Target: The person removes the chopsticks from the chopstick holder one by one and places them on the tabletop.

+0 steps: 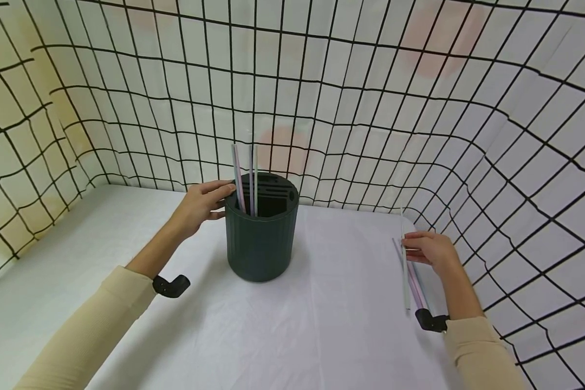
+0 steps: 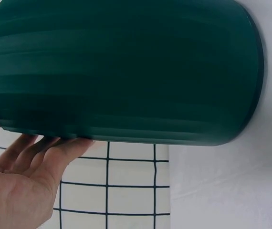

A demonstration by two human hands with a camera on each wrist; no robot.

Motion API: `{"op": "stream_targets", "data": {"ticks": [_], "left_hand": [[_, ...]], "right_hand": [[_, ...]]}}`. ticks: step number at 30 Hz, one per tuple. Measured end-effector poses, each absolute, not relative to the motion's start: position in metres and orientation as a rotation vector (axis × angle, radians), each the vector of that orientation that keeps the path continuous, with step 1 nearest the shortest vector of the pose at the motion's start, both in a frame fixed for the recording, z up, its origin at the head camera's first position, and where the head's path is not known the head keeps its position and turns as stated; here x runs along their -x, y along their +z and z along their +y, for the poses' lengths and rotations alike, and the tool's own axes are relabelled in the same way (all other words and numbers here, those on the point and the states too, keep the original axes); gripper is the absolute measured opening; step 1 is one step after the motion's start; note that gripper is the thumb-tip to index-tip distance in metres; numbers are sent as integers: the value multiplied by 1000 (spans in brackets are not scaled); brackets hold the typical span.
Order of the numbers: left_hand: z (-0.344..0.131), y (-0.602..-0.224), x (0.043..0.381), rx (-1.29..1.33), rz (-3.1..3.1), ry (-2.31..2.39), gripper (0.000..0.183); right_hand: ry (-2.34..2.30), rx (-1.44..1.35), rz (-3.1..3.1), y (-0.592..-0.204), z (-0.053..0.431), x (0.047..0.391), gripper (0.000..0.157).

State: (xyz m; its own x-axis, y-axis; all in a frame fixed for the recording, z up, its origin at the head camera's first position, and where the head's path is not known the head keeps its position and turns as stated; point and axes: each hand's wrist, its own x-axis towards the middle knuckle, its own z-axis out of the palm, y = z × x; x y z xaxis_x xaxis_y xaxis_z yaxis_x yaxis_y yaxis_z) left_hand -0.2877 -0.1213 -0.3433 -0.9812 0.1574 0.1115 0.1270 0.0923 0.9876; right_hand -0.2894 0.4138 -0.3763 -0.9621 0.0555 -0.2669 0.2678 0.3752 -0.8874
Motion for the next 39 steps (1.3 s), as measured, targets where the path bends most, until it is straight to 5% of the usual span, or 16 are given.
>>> {"op": "stream_targets", "data": {"ticks": [8, 15, 28, 39], "left_hand": [[-121, -344, 288, -290, 2292, 2085, 50], [-122, -344, 289, -290, 2296, 2083, 50], [-121, -342, 287, -315, 2307, 2071, 52], [-122, -342, 286, -304, 2298, 2072, 52]], "right_hand": [[-1498, -305, 2450, -396, 424, 288, 56], [-1482, -318, 2426, -410, 430, 288, 35], [-1448, -352, 2462, -427, 428, 287, 45], [-1452, -409, 2452, -433, 429, 289, 29]]}}
